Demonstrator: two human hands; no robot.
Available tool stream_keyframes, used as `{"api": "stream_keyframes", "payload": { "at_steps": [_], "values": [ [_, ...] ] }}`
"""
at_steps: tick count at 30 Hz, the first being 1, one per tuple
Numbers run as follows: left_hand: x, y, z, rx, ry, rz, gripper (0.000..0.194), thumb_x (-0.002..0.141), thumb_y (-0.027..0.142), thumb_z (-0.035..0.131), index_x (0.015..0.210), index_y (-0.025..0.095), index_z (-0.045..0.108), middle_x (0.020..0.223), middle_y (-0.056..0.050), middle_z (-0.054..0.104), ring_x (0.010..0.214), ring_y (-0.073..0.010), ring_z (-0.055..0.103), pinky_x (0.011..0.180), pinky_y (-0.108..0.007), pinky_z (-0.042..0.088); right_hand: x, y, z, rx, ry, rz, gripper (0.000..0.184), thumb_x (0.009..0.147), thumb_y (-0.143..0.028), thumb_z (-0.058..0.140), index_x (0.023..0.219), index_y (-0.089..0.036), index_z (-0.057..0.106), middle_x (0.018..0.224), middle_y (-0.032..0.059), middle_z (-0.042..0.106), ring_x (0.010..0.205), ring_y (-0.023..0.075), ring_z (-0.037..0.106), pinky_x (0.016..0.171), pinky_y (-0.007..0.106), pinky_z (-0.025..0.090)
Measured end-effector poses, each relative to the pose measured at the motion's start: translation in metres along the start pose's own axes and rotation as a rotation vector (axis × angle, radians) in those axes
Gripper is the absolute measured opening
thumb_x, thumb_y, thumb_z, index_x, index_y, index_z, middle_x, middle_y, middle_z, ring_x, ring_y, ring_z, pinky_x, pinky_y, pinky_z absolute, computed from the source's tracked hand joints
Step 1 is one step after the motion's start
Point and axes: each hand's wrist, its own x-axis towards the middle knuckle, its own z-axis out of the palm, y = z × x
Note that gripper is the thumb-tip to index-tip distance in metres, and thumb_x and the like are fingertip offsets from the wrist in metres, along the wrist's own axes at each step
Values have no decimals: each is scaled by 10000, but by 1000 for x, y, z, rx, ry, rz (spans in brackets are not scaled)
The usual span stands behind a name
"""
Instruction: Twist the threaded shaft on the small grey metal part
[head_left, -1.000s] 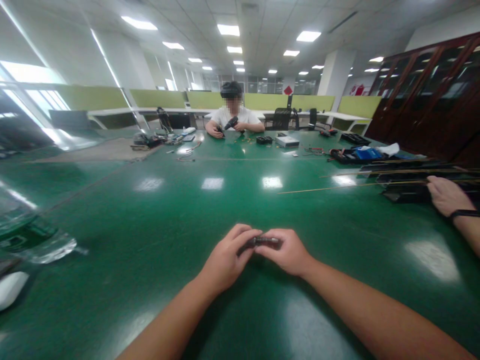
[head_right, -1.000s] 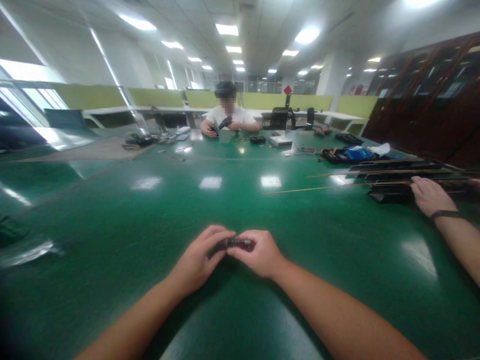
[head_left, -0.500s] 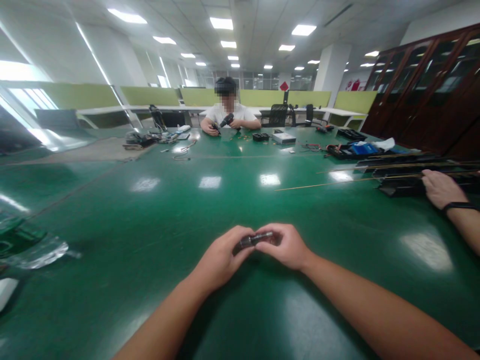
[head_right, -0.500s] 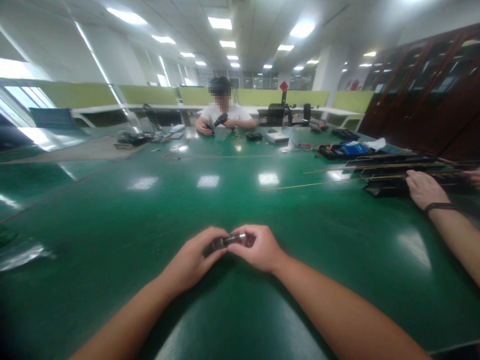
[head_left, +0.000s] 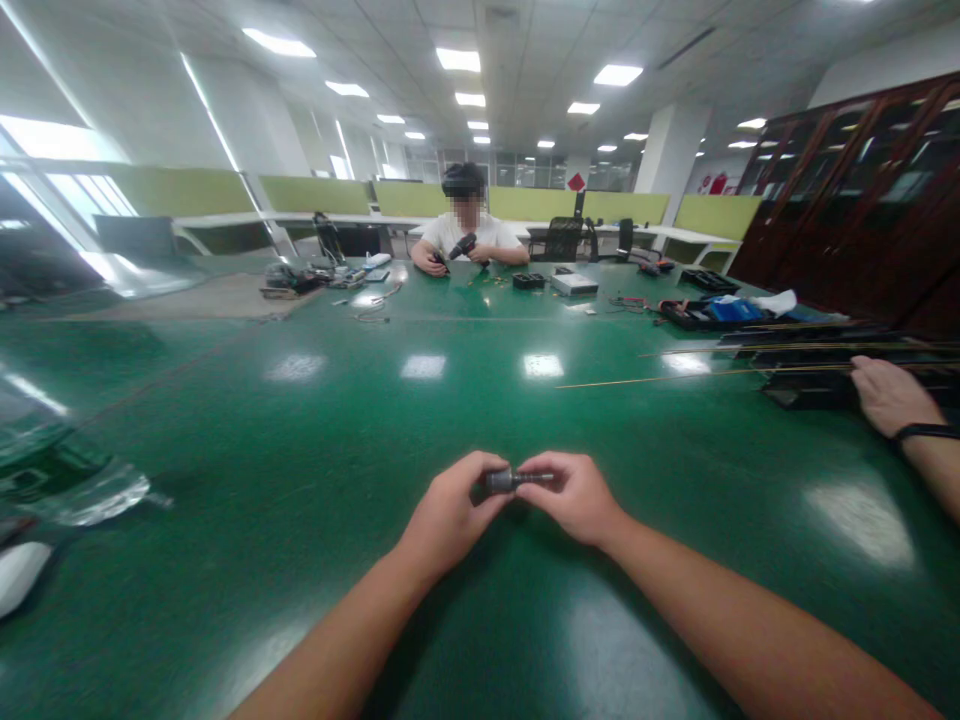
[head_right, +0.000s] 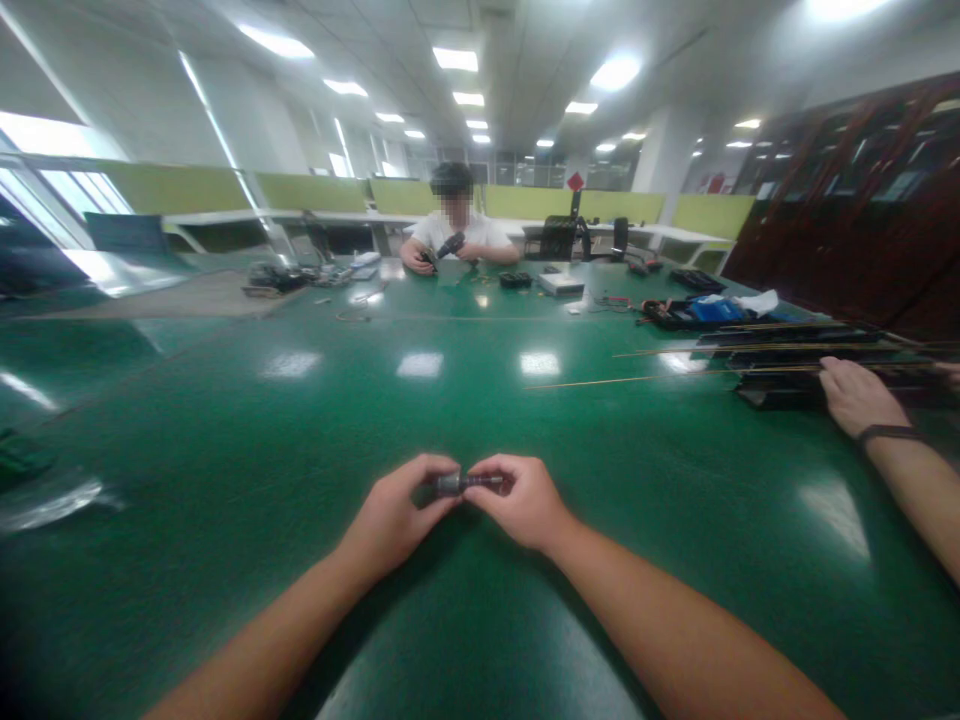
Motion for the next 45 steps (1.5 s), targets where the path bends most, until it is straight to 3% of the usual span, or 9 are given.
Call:
{"api": "stream_keyframes", "payload": {
  "at_steps": [23,31,39,45],
  "values": [
    [-1,5,-3,-43,-7,-27,171,833,212,711,992,185,654,947,-44,712,868,-194,670,790,-309,526,-2,0,-1,-6,-28,-15,195,729,-263,774,901,-174,758,878,66,772,773,208,722,748,323,583],
    [2,3,-3,74,-4,-15,220,823,272,741,1015,187,675,965,-52,698,907,-218,651,814,-331,509,3,1,-2,-102,-27,-35,185,768,-283,749,924,-185,767,898,57,771,792,199,710,752,312,556],
    [5,-14,-12,152,-214,-78,205,782,269,764,976,214,734,930,-36,734,874,-220,660,788,-312,495,10,6,3,-496,-163,-145,109,809,-234,731,902,-229,786,866,30,729,818,174,652,746,287,481],
    [6,-17,-14,136,-242,-94,220,794,309,743,992,213,738,938,-41,739,859,-212,664,776,-301,495,10,3,-1,-586,-192,-185,203,763,-243,784,963,-213,763,917,40,713,884,191,628,794,305,471]
  ]
}}
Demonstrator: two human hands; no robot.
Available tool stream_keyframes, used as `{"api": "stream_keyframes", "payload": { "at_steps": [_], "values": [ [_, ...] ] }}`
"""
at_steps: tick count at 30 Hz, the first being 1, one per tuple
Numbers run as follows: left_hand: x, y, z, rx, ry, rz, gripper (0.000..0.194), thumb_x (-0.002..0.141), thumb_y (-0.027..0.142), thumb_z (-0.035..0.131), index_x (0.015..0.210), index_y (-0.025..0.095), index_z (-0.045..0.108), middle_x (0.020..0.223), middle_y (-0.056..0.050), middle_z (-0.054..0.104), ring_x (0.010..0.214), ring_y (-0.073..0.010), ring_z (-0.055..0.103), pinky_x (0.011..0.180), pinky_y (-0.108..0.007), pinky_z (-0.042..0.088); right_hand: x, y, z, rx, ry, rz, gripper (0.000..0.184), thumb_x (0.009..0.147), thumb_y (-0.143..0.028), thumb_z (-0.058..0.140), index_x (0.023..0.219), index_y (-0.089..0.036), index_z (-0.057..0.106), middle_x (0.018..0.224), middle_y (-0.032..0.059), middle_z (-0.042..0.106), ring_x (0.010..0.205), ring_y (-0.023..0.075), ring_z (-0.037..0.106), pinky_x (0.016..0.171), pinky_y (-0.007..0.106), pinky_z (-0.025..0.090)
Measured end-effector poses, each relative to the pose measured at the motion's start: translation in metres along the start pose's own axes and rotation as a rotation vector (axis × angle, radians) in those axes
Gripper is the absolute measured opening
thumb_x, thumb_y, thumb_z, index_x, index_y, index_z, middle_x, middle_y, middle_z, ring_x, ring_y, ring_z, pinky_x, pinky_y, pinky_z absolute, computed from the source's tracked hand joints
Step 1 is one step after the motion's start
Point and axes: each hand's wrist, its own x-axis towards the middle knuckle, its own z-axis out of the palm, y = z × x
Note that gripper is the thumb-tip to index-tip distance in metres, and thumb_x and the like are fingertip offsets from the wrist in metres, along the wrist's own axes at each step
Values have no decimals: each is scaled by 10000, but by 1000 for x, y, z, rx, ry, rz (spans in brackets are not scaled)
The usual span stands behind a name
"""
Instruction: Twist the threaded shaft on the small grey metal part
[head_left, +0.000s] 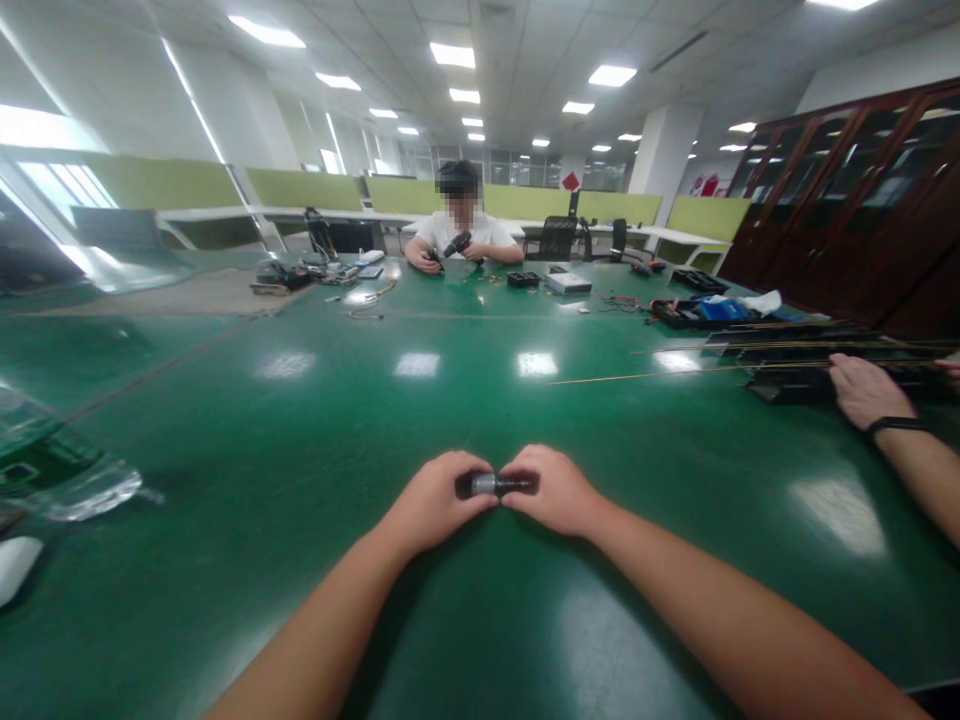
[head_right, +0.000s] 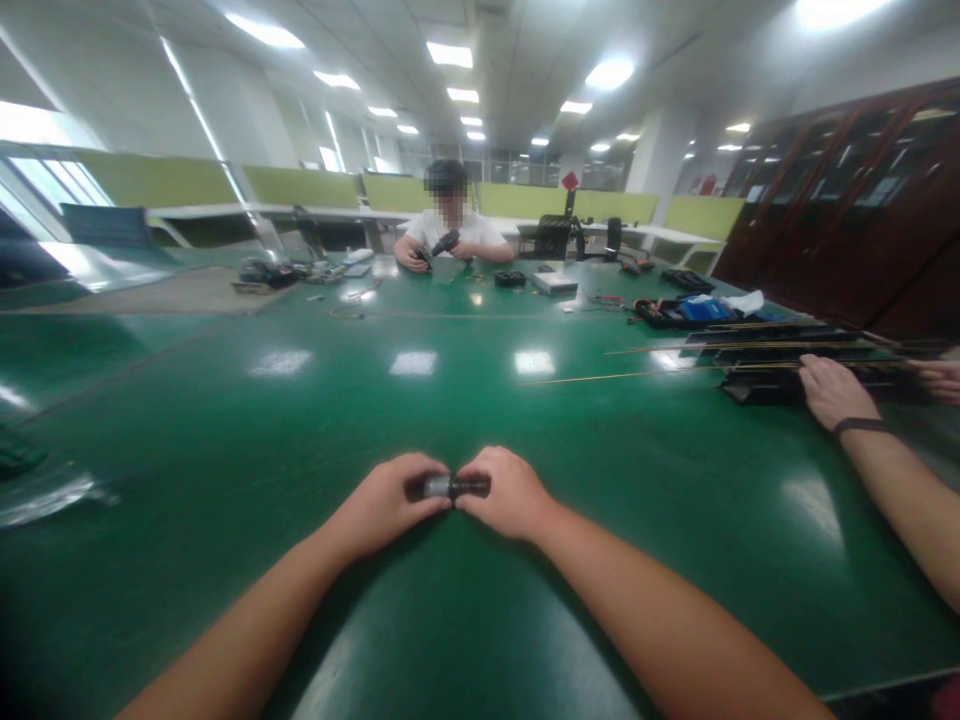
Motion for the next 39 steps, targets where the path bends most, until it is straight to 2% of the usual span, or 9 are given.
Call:
{"api": "stream_keyframes", "payload": {
  "at_steps": [5,12,14,17,19,21,24,27,39],
  "values": [
    [1,-1,0,-62,7,-3,219,780,306,759,976,210,745,901,-30,745,803,-198,671,733,-282,500,-3,4,-6,67,21,50,288,717,-242,822,992,-186,756,922,49,706,867,189,635,782,299,490],
    [2,1,1,-79,18,-2,200,782,276,760,971,213,754,922,-32,756,824,-199,684,747,-277,509,4,0,-2,32,23,6,107,804,-256,750,893,-210,787,855,38,717,814,168,638,731,276,468],
    [1,-1,1,-80,19,-10,204,781,282,764,972,212,753,909,-29,752,806,-196,681,736,-276,510,4,8,-12,7,-25,11,104,777,-256,763,864,-206,792,832,34,720,767,163,636,693,271,462],
    [0,-5,1,-96,13,-22,206,783,294,764,972,212,748,892,-25,742,775,-188,672,712,-272,512,1,29,-37,31,-147,149,108,700,-245,795,797,-198,792,737,11,719,640,142,621,611,251,450],
    [0,-5,1,-105,9,-27,203,784,300,764,966,212,745,889,-22,736,773,-186,670,711,-273,512,-1,42,-50,91,-110,254,117,696,-248,781,787,-174,783,696,12,715,621,142,621,592,245,452],
    [1,-4,2,-108,8,-33,204,778,300,770,960,212,746,884,-21,732,768,-185,668,705,-273,510,-3,47,-55,136,-109,257,128,696,-235,772,795,-153,774,681,16,709,616,140,618,595,243,458],
    [2,0,2,-109,14,-46,206,765,294,775,951,210,750,873,-23,731,760,-187,665,691,-273,509,-4,42,-51,136,-132,169,116,709,-223,756,806,-160,772,703,16,702,618,130,606,587,234,453],
    [2,2,2,-111,18,-49,207,760,295,775,948,209,753,864,-26,730,758,-189,662,688,-273,509,-5,32,-42,41,-112,101,89,712,-201,747,793,-178,775,711,12,692,625,125,591,586,231,435],
    [3,0,4,-115,17,-4,217,764,309,767,955,207,751,860,-28,726,759,-184,655,701,-273,507,-3,11,-24,-26,-91,-15,57,769,-204,725,817,-188,750,746,8,667,657,123,569,610,234,412]
  ]
}}
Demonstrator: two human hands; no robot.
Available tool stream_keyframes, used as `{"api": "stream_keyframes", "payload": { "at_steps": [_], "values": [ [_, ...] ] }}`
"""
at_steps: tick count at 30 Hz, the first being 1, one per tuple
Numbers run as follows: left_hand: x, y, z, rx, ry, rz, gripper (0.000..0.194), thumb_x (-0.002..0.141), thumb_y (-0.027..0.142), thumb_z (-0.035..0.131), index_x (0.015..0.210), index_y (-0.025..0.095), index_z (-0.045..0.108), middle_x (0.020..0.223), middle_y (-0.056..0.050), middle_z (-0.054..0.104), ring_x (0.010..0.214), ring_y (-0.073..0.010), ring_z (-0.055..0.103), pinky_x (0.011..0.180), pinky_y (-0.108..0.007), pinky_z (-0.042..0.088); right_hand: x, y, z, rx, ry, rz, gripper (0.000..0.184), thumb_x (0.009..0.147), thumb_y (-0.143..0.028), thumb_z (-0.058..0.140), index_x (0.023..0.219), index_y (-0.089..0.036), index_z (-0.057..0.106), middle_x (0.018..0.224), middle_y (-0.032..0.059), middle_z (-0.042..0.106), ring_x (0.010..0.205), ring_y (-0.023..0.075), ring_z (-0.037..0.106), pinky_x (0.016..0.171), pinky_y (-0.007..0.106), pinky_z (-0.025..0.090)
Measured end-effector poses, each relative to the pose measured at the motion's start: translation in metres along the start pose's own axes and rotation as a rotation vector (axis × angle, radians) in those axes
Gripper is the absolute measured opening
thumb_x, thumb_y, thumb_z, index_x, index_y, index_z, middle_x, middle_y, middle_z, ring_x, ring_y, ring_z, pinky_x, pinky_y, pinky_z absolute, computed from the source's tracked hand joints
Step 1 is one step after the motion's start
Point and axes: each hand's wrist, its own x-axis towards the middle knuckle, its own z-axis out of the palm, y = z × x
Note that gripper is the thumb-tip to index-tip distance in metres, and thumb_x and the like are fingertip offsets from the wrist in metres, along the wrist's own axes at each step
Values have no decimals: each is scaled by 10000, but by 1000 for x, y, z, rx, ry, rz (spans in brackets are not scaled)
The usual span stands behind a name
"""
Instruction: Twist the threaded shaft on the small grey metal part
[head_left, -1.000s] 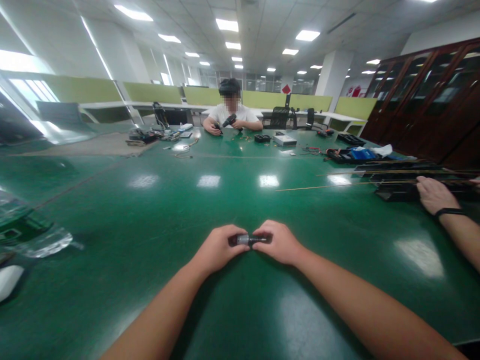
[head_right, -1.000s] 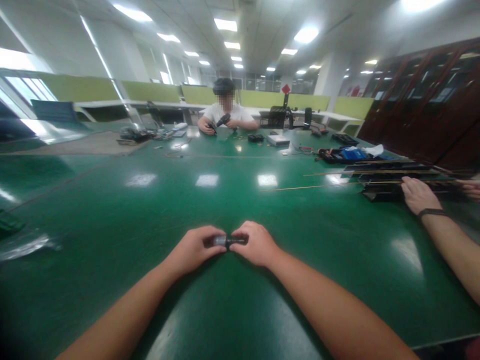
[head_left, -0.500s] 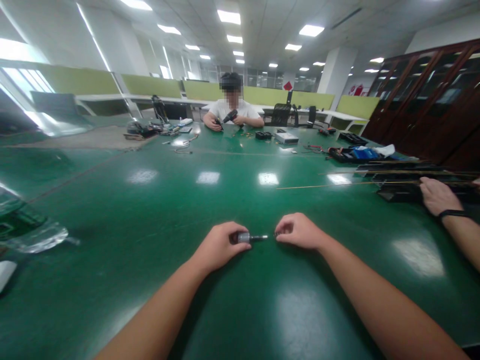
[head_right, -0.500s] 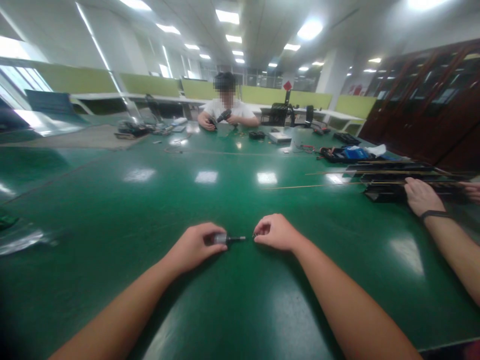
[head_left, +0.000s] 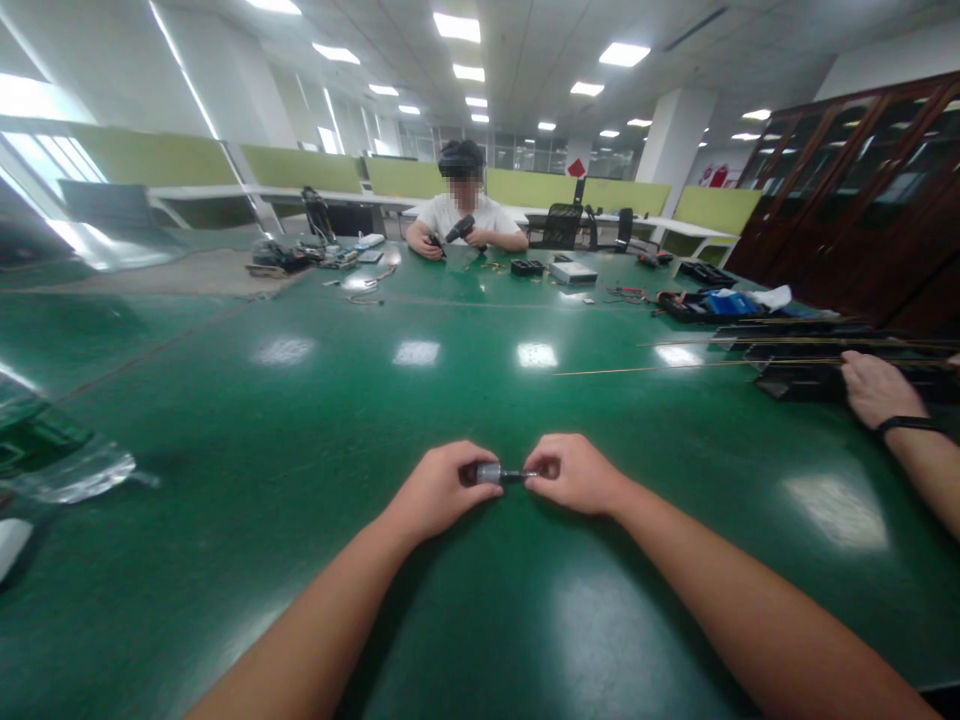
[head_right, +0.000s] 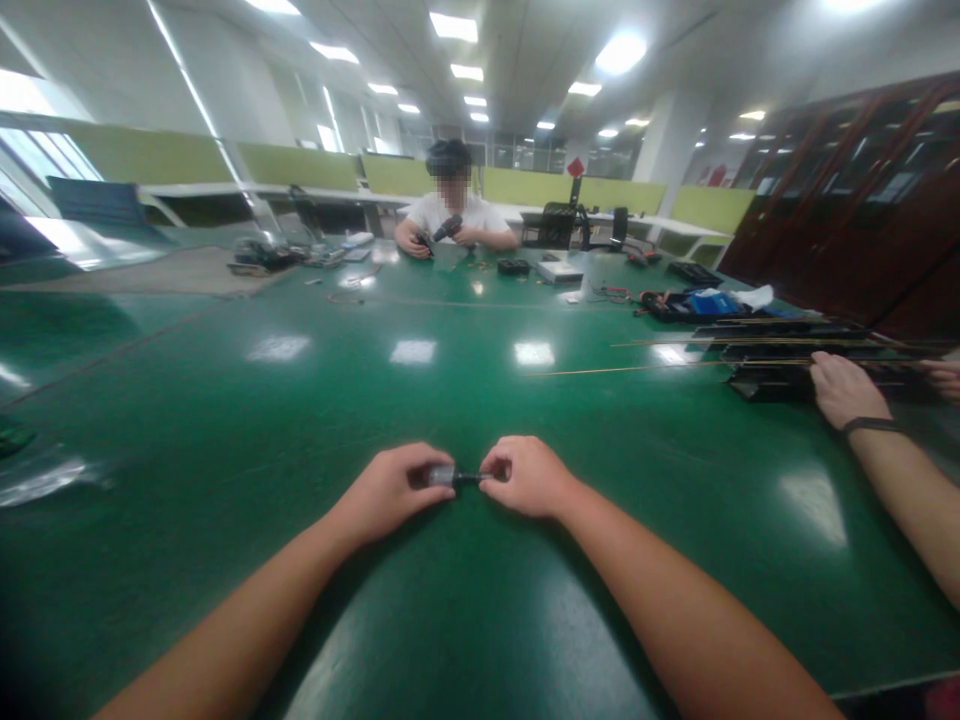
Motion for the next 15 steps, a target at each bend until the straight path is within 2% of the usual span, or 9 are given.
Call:
{"api": "stream_keyframes", "payload": {
  "at_steps": [15],
  "values": [
    [0,1,0,22,25,-6,203,757,302,773,941,216,758,851,-21,738,757,-188,666,691,-267,502,6,-5,16,-55,39,-9,110,821,-280,717,909,-218,743,839,17,689,711,141,593,649,258,409]
  ]
}}
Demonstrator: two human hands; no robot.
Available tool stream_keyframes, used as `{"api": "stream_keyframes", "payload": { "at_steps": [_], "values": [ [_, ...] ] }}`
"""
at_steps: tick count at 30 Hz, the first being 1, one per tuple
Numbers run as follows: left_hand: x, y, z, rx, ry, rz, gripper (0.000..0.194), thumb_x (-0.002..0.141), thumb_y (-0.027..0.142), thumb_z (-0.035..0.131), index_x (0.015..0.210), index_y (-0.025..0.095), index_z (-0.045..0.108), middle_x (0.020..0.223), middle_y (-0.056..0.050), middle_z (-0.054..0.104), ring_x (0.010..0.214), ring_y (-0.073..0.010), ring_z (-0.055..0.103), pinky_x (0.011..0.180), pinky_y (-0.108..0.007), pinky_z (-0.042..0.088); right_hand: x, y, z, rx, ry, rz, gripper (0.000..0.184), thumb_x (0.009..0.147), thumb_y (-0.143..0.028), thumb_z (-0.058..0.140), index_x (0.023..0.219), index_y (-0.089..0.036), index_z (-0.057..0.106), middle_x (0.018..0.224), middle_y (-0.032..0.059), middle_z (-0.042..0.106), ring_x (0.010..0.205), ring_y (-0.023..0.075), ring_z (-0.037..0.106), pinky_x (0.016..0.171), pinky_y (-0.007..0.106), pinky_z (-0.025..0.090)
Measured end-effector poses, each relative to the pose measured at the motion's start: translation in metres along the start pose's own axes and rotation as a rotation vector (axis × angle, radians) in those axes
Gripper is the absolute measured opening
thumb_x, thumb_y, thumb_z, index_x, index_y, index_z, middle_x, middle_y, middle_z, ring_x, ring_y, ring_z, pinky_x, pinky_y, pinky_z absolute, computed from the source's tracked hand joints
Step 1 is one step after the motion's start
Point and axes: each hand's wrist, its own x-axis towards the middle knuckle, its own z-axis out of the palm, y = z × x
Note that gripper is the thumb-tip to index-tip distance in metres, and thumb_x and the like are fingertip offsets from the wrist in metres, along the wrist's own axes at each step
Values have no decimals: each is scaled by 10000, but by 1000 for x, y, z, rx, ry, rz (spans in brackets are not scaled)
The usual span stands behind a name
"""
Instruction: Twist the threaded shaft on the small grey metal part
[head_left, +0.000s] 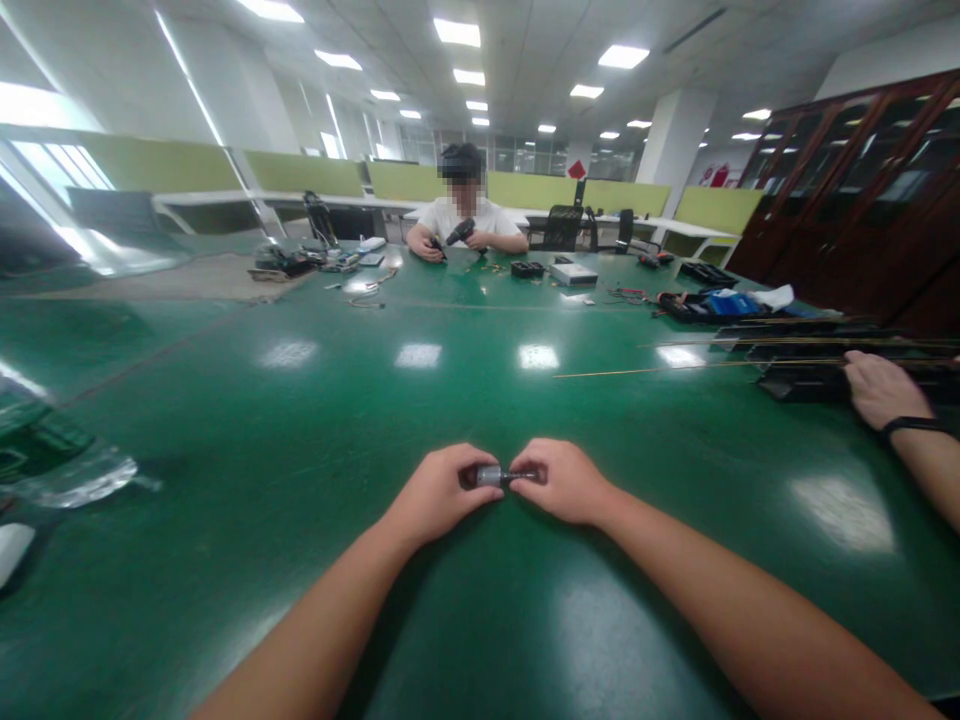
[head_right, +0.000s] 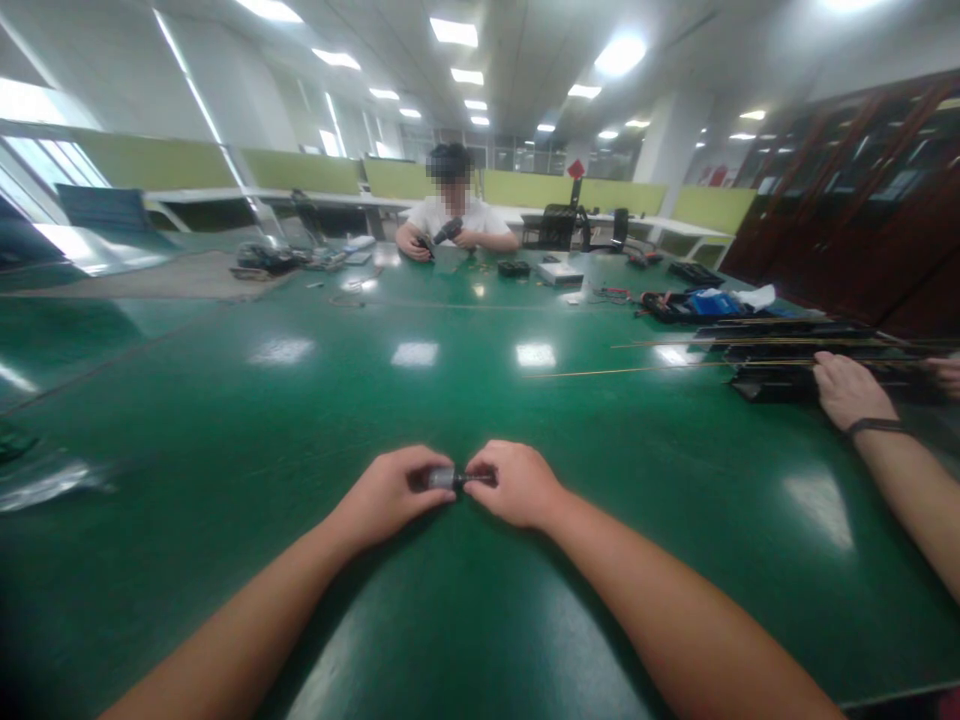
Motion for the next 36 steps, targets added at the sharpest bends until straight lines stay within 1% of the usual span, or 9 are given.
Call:
{"api": "stream_keyframes", "payload": {
  "at_steps": [9,14,18,23,36],
  "values": [
    [1,-2,2,-8,-8,-5,213,760,292,774,960,217,761,891,-28,746,797,-194,673,721,-275,501,1,-6,1,6,-7,-17,137,828,-264,695,953,-229,739,887,23,699,789,161,627,710,265,446],
    [0,-2,1,-2,-14,-14,206,770,275,766,966,213,756,875,-23,739,783,-189,665,720,-275,495,0,-5,0,7,-22,-24,208,798,-249,715,1004,-230,730,931,27,699,836,173,632,743,275,454],
    [0,-2,0,-5,-20,-27,215,767,278,771,969,206,753,879,-26,736,777,-189,660,715,-275,492,0,0,0,25,-10,-27,243,775,-235,737,1015,-203,720,907,28,683,803,164,609,732,273,444],
    [0,-1,0,-3,-30,-51,223,769,283,771,976,201,755,878,-30,730,785,-190,654,724,-280,486,-1,3,-1,41,-4,-27,239,754,-203,753,990,-185,722,854,19,658,762,151,580,709,265,429],
    [-1,-1,0,-6,-23,-29,219,770,287,783,970,201,752,861,-23,723,769,-183,647,707,-271,479,-2,2,-4,53,-4,-21,225,775,-218,744,997,-190,726,848,21,654,734,143,573,689,262,429]
  ]
}}
